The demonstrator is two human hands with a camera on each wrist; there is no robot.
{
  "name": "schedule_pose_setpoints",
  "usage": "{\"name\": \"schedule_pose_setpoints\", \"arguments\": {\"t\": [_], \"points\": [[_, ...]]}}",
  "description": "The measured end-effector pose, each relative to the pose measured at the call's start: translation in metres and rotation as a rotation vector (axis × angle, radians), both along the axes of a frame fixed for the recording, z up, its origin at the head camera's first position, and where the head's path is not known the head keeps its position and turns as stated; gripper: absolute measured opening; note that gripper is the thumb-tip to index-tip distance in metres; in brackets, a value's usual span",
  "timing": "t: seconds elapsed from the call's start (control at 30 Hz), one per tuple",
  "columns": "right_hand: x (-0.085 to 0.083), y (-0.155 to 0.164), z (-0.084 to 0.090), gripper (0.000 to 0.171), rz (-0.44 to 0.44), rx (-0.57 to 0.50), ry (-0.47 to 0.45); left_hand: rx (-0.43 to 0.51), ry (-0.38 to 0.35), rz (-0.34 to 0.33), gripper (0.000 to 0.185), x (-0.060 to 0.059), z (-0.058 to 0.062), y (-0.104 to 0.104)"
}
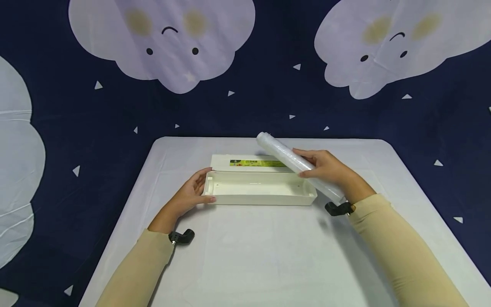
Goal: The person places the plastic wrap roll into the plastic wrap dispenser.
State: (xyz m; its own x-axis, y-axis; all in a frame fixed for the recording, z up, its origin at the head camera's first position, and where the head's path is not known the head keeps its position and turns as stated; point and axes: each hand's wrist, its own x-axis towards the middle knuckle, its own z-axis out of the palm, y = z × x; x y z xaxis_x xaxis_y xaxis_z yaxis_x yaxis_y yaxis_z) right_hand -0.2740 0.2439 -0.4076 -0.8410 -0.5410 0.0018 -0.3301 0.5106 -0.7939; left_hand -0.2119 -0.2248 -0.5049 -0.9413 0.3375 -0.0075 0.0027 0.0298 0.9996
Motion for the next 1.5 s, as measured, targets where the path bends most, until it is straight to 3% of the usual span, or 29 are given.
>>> {"name": "schedule_pose_setpoints", "arguments": {"t": [0.63, 1.17, 1.5], "points": [[-0.002, -0.027, 0.002, 0.081, 0.037, 0.04, -0.003, 0.018, -0.03, 0.0, 0.111, 0.0, 0.0, 0.0], [-0.003, -0.043, 0.0, 0.08, 0.082, 0.036, -0.067, 0.042, 0.01, -0.026, 0.11, -0.003, -0.002, 0.001], [-0.006, -0.052, 0.001, 0.079, 0.152, 0.02, -0.035, 0.035, -0.006, -0.007, 0.11, -0.003, -0.004, -0.002]]}}
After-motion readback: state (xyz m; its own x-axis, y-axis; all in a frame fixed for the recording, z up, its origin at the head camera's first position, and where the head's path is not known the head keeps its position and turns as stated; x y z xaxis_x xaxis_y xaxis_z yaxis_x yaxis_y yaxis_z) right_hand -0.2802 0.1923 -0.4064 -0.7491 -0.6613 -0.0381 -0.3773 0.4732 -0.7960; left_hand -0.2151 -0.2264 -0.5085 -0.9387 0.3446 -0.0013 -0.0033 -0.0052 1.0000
